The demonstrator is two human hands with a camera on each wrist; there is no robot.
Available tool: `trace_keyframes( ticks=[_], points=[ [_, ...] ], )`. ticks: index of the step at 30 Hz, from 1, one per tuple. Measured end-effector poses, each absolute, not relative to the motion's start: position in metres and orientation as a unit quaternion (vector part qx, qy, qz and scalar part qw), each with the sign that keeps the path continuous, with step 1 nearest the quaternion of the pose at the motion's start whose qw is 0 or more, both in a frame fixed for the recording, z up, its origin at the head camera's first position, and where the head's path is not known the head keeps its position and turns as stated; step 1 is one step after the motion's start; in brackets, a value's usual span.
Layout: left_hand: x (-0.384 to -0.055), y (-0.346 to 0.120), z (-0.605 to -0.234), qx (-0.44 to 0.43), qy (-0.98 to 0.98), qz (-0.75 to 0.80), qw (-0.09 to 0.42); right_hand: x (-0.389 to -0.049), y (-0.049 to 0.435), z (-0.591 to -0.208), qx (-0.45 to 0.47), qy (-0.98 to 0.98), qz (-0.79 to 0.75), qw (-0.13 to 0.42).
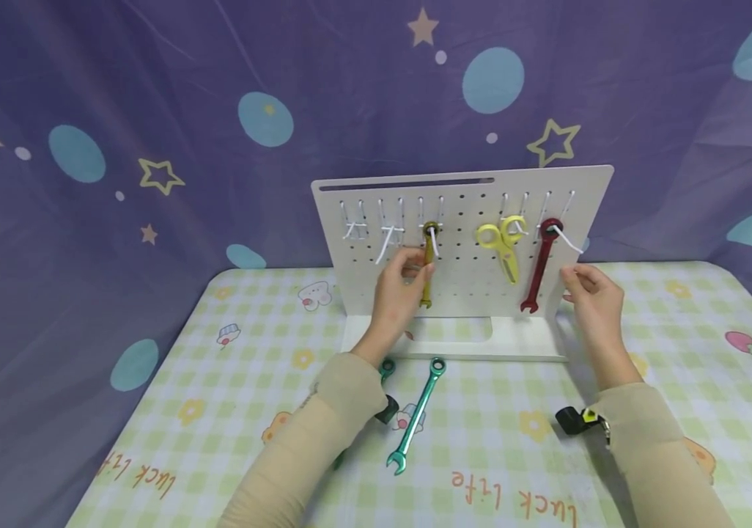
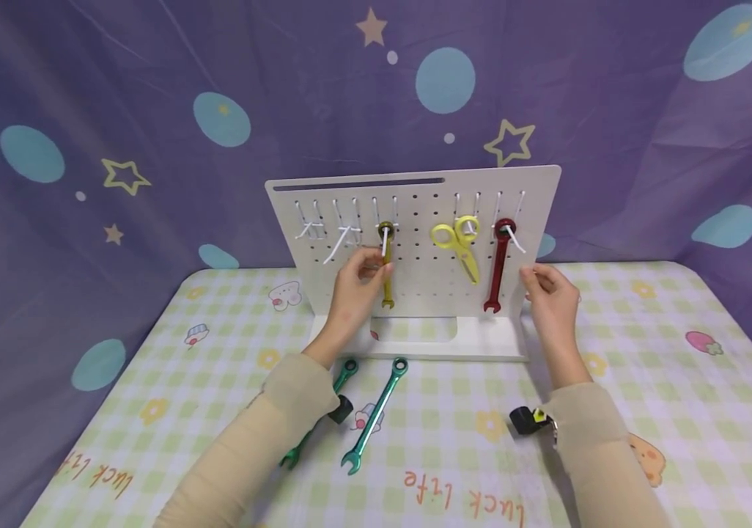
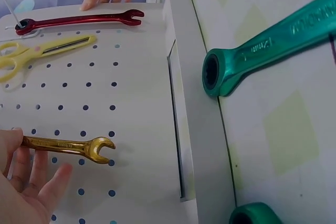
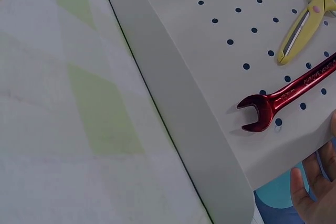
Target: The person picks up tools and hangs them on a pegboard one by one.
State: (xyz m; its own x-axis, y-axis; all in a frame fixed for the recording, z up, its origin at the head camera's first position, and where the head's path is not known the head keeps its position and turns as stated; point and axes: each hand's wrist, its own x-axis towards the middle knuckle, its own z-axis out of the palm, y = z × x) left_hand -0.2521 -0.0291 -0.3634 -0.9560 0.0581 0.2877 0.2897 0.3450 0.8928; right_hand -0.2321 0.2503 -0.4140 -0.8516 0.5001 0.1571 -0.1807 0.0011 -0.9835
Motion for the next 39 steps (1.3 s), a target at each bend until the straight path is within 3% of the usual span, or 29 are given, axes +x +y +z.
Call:
trace_keyframes(
  ticks=[20,32,39],
  points=[
    [-0.224,-0.051,-0.359,-0.121,-0.847,-0.511,0.078,-0.23,0.253,-0.414,-0.142,-0.676,0.692,0.209],
    [-0.187,-0.066,-0.361,-0.165,-0.868,-0.468,-0.021,-0.23,0.256,-0.412,-0.13,-0.686,0.685,0.209],
    [-0.174,-0.076,-0.373,-0.184,-0.857,-0.463,-0.128,-0.232,0.256,-0.415,-0.129,-0.692,0.675,0.221]
  ],
)
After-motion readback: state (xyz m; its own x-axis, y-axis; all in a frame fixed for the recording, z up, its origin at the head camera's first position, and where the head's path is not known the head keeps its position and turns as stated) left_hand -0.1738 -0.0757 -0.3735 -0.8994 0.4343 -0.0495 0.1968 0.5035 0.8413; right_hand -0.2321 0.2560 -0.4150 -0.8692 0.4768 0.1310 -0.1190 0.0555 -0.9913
